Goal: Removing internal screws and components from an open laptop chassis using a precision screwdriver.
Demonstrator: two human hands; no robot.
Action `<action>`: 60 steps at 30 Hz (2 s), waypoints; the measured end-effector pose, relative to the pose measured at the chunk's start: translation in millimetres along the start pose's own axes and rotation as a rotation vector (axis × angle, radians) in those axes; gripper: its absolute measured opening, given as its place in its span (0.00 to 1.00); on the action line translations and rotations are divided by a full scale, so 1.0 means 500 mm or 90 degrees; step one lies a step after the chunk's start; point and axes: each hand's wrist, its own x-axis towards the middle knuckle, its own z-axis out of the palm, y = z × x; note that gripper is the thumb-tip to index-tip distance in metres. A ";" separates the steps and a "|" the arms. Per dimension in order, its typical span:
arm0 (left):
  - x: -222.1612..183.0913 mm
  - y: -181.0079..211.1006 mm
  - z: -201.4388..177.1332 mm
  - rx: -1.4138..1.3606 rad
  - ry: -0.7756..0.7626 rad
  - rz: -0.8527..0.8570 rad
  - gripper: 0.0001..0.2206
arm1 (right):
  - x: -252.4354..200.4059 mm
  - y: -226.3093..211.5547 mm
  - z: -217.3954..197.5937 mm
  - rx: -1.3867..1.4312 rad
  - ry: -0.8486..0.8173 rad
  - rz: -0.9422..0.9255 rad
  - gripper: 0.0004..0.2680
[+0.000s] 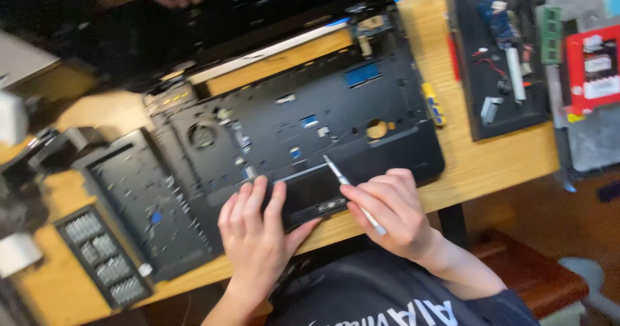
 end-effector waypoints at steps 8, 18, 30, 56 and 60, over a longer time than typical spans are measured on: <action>-0.035 -0.015 0.000 -0.053 0.031 -0.020 0.33 | 0.063 -0.069 0.064 0.051 -0.081 -0.053 0.13; -0.061 -0.032 -0.018 -0.081 0.043 -0.010 0.31 | 0.104 -0.097 0.118 0.034 -0.119 -0.074 0.12; -0.075 -0.042 -0.008 -0.134 0.089 0.009 0.27 | 0.087 -0.099 0.131 0.000 -0.103 -0.050 0.11; -0.157 -0.222 -0.130 0.030 0.210 -0.226 0.10 | 0.038 -0.093 0.143 -0.003 -0.089 -0.017 0.08; -0.134 -0.226 -0.114 0.025 0.203 -0.225 0.11 | 0.034 -0.093 0.144 0.012 -0.081 0.005 0.09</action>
